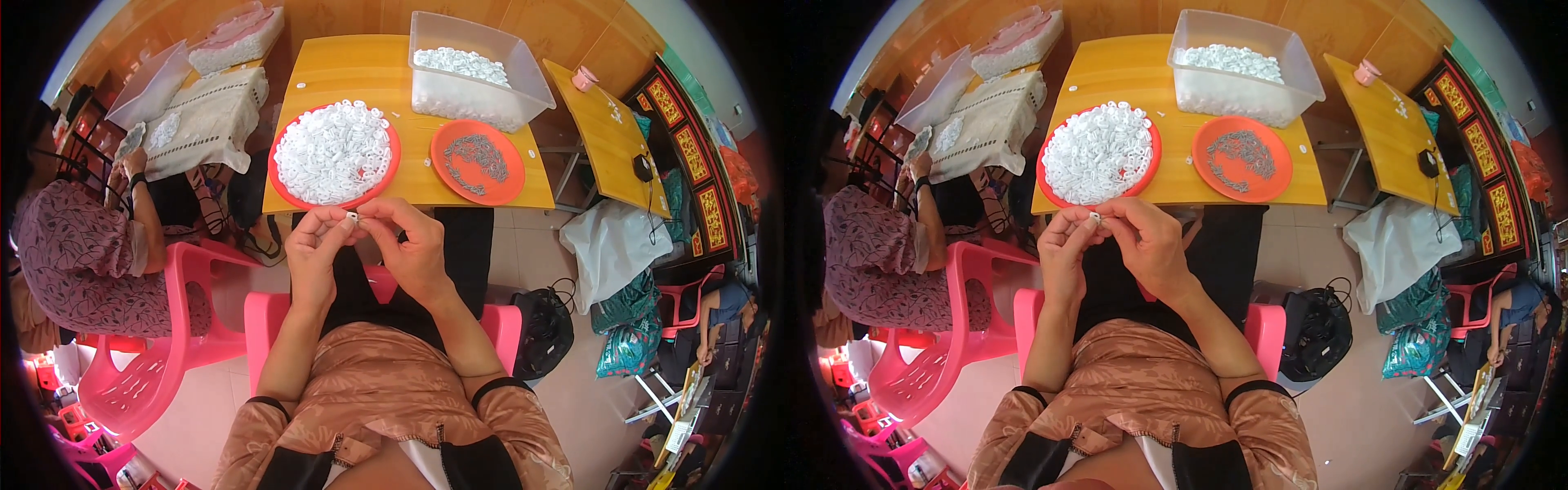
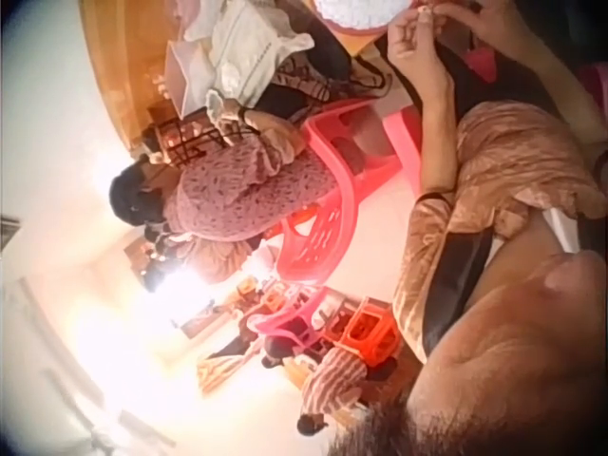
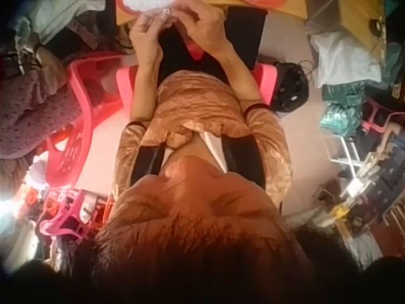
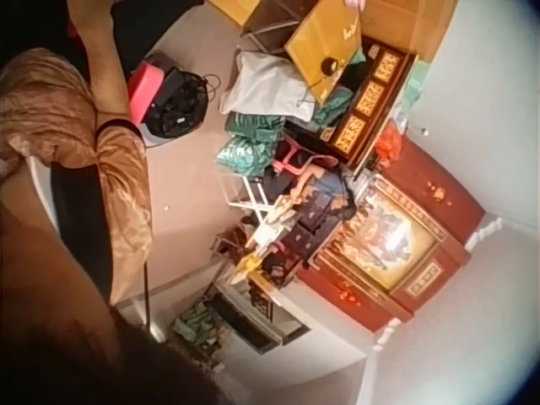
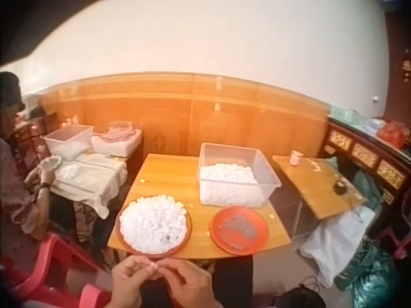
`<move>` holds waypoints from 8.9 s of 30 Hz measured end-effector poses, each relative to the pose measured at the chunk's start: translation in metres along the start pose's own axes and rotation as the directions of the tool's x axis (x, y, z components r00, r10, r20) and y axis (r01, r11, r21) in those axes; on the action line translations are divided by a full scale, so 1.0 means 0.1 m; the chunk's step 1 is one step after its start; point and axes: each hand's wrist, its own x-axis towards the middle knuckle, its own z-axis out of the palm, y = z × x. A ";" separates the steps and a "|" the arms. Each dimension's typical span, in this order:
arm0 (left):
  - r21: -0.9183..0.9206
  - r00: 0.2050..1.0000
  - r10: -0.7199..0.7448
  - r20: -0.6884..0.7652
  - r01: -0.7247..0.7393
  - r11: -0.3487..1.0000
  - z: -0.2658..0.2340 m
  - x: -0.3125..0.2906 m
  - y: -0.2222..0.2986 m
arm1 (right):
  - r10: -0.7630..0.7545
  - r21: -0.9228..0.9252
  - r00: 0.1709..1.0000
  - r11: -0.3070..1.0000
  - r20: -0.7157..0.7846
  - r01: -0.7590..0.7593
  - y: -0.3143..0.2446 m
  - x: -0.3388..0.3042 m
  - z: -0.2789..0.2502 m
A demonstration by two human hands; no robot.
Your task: Manual assembly of small plastic components by inserting pins into circular bases.
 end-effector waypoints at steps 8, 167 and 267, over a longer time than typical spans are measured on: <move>-0.015 0.998 0.058 -0.032 -0.058 0.998 0.01 -0.01 -0.05 | 0.073 0.153 0.995 0.986 -0.066 -0.062 0.08 -0.05 0.06; -0.218 0.904 0.032 0.427 0.069 0.973 -0.28 0.07 -0.22 | 0.337 0.598 0.868 0.630 0.364 -0.495 -0.14 0.03 -0.14; -0.365 1.000 0.005 0.001 -0.005 0.931 0.23 -0.25 -0.12 | -0.467 -0.457 0.882 0.773 0.059 0.440 0.16 -0.11 0.26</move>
